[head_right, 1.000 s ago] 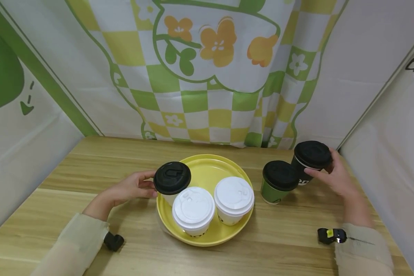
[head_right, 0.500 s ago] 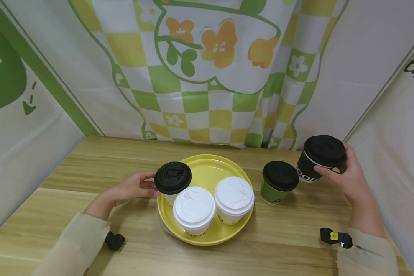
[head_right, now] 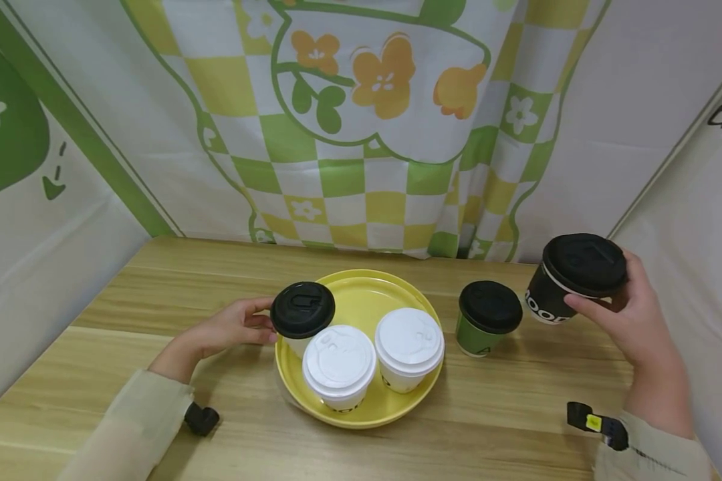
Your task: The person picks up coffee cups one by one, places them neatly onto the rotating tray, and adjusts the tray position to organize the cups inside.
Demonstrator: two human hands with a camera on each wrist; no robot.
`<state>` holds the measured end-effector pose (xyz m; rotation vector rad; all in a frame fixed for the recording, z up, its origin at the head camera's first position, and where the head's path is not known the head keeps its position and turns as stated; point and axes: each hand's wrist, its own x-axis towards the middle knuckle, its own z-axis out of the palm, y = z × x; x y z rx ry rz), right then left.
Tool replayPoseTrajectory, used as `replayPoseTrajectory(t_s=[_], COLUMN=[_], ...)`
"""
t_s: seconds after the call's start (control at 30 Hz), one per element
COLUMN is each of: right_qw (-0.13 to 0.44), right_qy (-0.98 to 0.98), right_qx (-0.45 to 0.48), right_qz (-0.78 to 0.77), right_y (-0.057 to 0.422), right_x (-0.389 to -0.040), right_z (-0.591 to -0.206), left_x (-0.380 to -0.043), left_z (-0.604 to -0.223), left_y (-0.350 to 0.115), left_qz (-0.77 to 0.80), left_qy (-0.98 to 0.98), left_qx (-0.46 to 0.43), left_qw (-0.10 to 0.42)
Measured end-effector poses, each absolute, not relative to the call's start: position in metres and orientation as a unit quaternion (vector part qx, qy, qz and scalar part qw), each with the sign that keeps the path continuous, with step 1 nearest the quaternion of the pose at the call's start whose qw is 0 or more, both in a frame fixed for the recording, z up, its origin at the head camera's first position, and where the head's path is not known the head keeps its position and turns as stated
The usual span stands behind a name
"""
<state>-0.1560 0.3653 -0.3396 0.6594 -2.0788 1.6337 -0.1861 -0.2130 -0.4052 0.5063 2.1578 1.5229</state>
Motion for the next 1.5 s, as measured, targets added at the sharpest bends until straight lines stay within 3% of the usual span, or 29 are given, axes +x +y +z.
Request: replayPoseTrajectory(t_s=[0.37, 0.87, 0.97, 1.5], right_qw=[0.182, 0.167, 0.162, 0.1], right_qy=[-0.689, -0.688, -0.662, -0.694], right_qx=[0.308, 0.286, 0.319, 0.336], right_qz=[0.631, 0.645, 0.658, 0.628], right_y=[0.361, 0.352, 0.351, 0.334], right_x=[-0.146, -0.132, -0.134, -0.137], right_z=[-0.329, -0.32, -0.321, -0.317], left_x=[-0.188, -0.189, -0.19, -0.204], left_z=[-0.407, -0.408, -0.408, -0.41], left_y=[-0.211, -0.21, -0.21, -0.212], left_qz=[0.551, 0.551, 0.551, 0.557], left_qy=[0.781, 0.781, 0.78, 0.774], left_qx=[0.184, 0.183, 0.184, 0.168], left_qw=[0.229, 0.231, 0.232, 0.249])
